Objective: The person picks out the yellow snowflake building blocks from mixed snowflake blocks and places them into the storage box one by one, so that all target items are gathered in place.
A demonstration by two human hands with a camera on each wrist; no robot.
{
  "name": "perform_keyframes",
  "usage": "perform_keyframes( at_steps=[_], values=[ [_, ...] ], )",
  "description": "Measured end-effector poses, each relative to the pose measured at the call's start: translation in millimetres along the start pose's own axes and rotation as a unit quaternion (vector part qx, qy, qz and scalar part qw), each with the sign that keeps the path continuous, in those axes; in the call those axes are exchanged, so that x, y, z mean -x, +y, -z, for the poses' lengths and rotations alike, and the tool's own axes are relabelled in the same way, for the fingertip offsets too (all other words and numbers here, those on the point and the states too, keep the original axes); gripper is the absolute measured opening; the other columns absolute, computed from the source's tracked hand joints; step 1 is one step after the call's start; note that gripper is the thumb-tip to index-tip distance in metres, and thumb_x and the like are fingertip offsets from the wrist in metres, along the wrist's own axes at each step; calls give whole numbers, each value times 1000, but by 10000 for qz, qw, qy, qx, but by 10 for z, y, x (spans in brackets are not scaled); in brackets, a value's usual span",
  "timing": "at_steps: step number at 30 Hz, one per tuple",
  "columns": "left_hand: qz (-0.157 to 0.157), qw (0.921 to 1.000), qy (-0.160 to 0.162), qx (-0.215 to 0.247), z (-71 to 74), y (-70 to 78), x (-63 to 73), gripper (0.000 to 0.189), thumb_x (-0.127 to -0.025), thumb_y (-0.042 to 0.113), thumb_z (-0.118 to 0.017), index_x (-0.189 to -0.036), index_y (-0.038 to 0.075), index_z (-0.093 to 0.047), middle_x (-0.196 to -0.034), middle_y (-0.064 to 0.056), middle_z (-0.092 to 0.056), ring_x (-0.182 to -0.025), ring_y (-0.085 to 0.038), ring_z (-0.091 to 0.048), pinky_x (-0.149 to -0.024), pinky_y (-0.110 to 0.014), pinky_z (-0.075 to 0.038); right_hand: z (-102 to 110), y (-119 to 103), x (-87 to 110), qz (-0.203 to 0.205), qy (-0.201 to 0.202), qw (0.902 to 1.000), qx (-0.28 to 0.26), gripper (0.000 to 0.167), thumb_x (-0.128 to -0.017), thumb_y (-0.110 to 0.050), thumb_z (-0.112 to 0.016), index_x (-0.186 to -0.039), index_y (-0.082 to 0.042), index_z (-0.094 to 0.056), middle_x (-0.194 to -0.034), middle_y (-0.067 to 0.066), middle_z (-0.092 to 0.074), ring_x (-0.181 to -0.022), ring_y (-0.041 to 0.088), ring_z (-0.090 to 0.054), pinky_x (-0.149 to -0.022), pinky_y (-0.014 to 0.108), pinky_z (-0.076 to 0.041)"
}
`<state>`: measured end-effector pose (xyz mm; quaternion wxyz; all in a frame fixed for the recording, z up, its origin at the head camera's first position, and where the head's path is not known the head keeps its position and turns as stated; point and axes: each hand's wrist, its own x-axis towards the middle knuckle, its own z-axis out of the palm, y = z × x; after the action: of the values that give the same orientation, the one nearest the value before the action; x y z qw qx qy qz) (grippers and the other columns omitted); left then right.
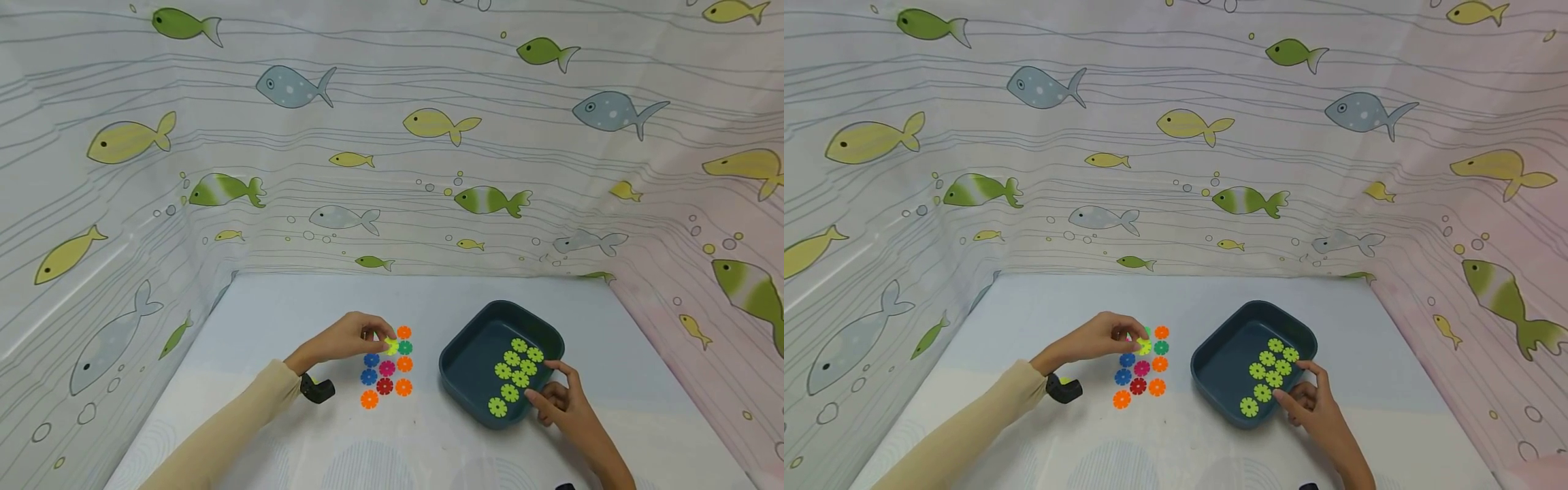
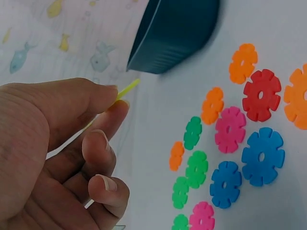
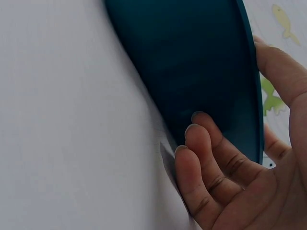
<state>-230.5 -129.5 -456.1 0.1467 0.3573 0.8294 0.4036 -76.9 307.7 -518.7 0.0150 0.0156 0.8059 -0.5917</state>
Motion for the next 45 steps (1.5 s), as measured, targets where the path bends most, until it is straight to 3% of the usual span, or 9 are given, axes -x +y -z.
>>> perform_keyframes(
  at_steps=[10, 18, 25, 33, 45],
  values=[
    [13, 9999, -138, 79, -93, 105, -129, 17, -95, 23, -76, -112, 23, -76, -96, 9, -72, -78, -17, -63, -68, -28, -54, -14, 11, 8, -41, 72, 10000, 19, 73, -100, -18, -70, -151, -17, -18, -91, 18, -61, -66, 27, -60, -63, 34, -55],
    [-218, 9992, -326, 36, -137, 209, -258, 16, -97, 22, -74, -113, 26, -76, -95, 11, -72, -73, -17, -63, -66, -29, -53, -26, 32, 6, 141, 137, 9998, 20, 73, -99, -17, -71, -152, -17, -20, -91, 17, -60, -64, 28, -60, -61, 35, -54],
    [-433, 9979, -457, 150, -188, 307, -380, 17, -98, 21, -72, -114, 23, -76, -95, 10, -73, -78, -31, -65, -67, -30, -54, -4, 18, 6, 103, 205, 9994, 258, 77, -98, -25, -74, -153, -16, -20, -95, 17, -61, -69, 27, -62, -63, 36, -56],
    [-712, 9961, -512, 24, -246, 410, -522, 16, -98, 22, -72, -113, 24, -76, -94, 11, -72, -76, -16, -64, -67, -29, -54, 33, 1, 24, 131, 181, 9989, 422, 80, -97, -30, -74, -155, -15, -20, -99, 18, -62, -74, 29, -63, -65, 37, -56],
    [-917, 9930, -740, 103, -409, 509, -723, 15, -98, 22, -73, -113, 21, -76, -95, 12, -72, -75, -14, -63, -67, -27, -54, 35, 15, 22, 101, 167, 9991, 370, 82, -96, -32, -75, -155, -17, -21, -100, 18, -62, -74, 30, -63, -65, 37, -56]
  ],
)
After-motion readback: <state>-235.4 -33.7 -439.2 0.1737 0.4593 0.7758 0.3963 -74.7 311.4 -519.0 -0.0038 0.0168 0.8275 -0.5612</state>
